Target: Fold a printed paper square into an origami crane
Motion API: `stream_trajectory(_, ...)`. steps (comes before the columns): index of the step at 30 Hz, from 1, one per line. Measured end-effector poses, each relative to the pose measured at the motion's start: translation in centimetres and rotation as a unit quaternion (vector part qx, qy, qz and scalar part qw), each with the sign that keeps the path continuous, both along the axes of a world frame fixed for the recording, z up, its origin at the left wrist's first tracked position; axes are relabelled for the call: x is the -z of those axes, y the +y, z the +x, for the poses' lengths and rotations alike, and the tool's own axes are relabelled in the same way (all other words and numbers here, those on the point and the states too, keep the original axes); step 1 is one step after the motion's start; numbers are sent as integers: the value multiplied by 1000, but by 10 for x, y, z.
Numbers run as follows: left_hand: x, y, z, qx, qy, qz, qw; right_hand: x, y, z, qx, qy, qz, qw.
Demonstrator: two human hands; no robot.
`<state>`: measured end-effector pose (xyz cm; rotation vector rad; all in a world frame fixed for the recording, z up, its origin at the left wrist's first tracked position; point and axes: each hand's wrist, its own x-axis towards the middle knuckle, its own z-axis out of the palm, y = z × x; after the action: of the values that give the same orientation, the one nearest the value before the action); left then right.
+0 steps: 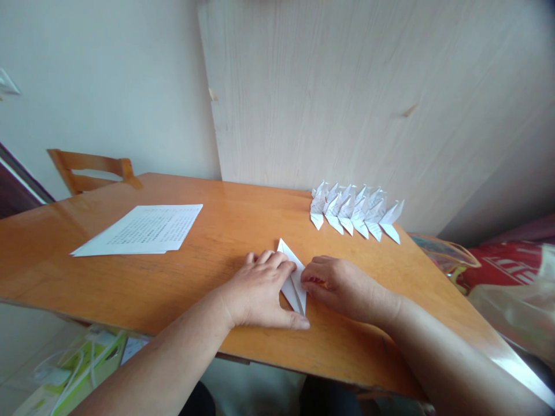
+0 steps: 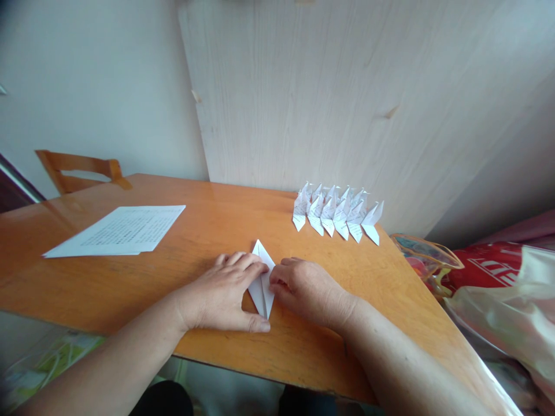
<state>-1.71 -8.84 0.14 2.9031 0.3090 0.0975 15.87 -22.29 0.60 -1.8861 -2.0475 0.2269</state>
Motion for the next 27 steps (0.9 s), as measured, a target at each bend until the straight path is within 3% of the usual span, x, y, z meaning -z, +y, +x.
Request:
stream_trajectory(9, 0, 2, 0, 2, -5, -3, 1000, 7, 1, -2, 6, -18, -3, 1000)
stream_trajectory(27, -3, 4, 1, -13, 8, -31, 999, -4, -5, -12, 20, 19, -81, 996)
